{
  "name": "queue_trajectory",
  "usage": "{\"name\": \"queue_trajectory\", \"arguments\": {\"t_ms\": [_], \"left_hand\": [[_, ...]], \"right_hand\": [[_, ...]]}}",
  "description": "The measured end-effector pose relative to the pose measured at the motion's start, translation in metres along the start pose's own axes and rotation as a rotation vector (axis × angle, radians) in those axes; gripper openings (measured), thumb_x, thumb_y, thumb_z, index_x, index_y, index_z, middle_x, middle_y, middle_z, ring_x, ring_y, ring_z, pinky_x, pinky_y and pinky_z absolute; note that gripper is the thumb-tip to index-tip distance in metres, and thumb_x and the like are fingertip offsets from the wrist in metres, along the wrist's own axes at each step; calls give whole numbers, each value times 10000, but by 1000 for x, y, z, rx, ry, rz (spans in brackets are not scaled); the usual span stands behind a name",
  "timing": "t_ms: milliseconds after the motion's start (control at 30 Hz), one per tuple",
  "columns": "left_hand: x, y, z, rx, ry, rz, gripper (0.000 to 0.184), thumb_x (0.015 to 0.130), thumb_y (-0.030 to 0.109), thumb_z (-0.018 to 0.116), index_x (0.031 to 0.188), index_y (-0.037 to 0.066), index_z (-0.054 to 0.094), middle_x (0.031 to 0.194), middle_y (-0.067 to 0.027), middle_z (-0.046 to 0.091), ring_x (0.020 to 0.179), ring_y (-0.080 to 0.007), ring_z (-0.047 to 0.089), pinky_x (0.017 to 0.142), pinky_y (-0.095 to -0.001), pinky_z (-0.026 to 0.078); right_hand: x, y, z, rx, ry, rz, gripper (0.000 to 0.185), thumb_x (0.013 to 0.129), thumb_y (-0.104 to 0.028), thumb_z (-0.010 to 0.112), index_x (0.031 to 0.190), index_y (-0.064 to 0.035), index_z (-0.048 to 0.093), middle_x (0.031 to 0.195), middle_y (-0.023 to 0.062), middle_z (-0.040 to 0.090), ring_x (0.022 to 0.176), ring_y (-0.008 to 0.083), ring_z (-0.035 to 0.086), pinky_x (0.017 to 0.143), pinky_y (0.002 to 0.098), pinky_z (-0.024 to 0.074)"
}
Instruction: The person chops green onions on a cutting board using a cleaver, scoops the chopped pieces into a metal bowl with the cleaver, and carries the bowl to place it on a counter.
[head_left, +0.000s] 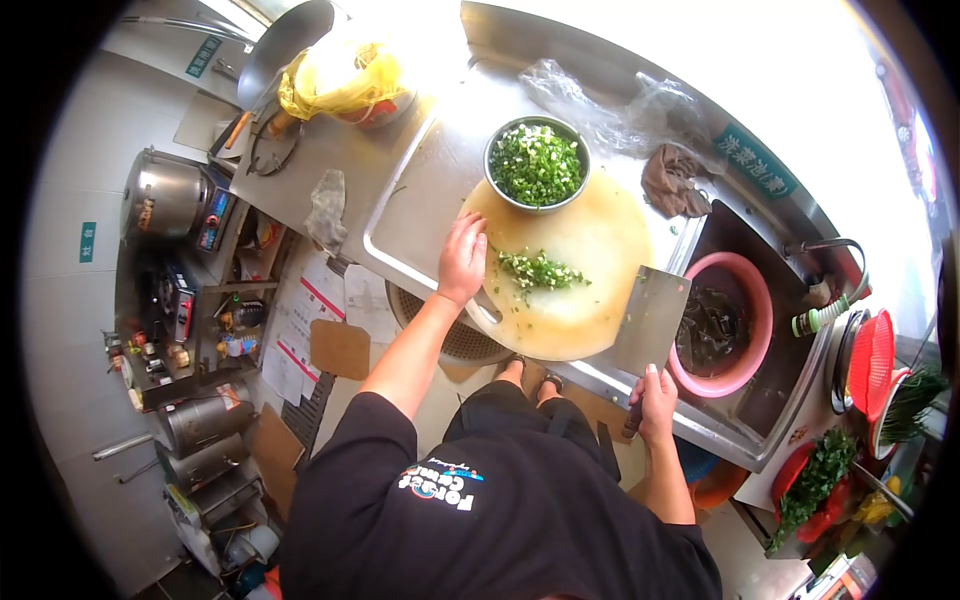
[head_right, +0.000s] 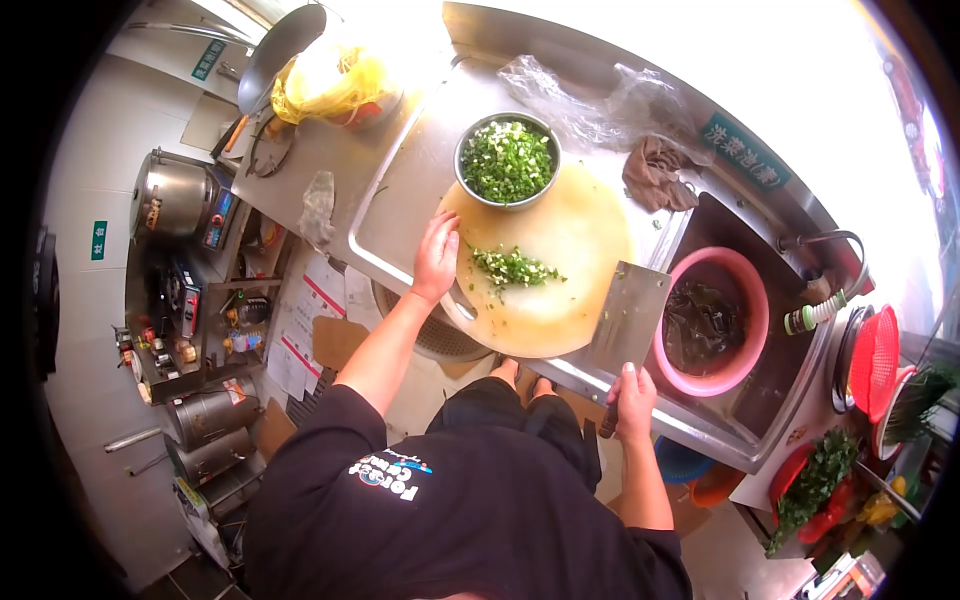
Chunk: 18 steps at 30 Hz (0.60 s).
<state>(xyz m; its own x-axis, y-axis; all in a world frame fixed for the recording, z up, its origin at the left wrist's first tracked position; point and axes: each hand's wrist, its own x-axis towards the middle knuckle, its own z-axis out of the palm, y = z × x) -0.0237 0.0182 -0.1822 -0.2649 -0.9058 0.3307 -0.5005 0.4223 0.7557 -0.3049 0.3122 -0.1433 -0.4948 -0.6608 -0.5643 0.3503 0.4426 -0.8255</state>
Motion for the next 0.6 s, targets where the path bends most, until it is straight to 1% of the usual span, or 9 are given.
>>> {"name": "queue_trajectory", "arguments": {"t_ms": [67,133,167,300,367,400,467,500,600], "left_hand": [[0,1,6,39,-36,-3,299,968,164,518,1170,-32,615,1260,-208,594,1244,-387,520,1058,-447,409],[-2,3,13,168,-69,87,341,962,198,516,1194,-35,605,1278,-205,589,1261,-388,507,1088,-473,374],[-4,6,16,167,-105,68,382,959,223,510,1231,-33,586,1299,-209,576,1286,-390,485,1115,-491,335],[-12,20,27,143,-153,105,424,944,238,522,1272,-29,553,1321,-223,553,1298,-404,464,1121,-507,315],[-17,30,33,138,-163,116,432,938,244,539,1271,-30,552,1317,-224,551,1288,-406,470,1115,-499,327],[-20,37,35,129,-175,128,441,932,250,556,1271,-32,551,1314,-225,549,1278,-408,476,1109,-491,338],[-24,49,38,94,-131,103,434,928,236,579,1268,-31,553,1322,-227,538,1284,-409,471,1107,-478,346],[-26,52,39,53,-89,82,428,924,221,602,1266,-31,555,1330,-229,528,1289,-410,466,1106,-465,354],[-31,59,39,22,-87,43,423,907,212,644,1240,-36,566,1322,-231,521,1282,-406,472,1085,-452,379]], "right_hand": [[-4,11,13,44,10,12,245,1024,-262,515,844,-95,500,629,-6,466,504,99,483,474,248,415],[-5,15,33,64,-11,23,262,1021,-263,521,823,-97,479,636,-2,468,511,106,487,477,255,417],[-4,16,44,51,-31,18,273,1019,-262,524,809,-98,464,639,2,471,515,111,489,481,259,414],[-1,6,101,-8,-131,52,278,1020,-264,526,817,-78,491,642,1,487,520,98,490,484,252,405],[5,16,129,-63,-188,72,262,1019,-259,528,836,-73,504,629,-3,499,522,88,492,488,241,403],[6,22,143,-79,-204,41,260,1019,-272,528,850,-76,509,627,-4,500,520,88,492,494,234,402],[0,11,164,-34,-290,101,252,1019,-277,527,861,-80,516,641,-5,502,526,86,492,502,231,405],[-1,12,167,-34,-292,99,252,1019,-277,527,861,-80,516,641,-5,502,526,86,492,502,231,405],[-8,9,167,8,-366,87,249,1019,-275,522,866,-79,518,646,-4,503,531,86,494,509,231,409]]}}
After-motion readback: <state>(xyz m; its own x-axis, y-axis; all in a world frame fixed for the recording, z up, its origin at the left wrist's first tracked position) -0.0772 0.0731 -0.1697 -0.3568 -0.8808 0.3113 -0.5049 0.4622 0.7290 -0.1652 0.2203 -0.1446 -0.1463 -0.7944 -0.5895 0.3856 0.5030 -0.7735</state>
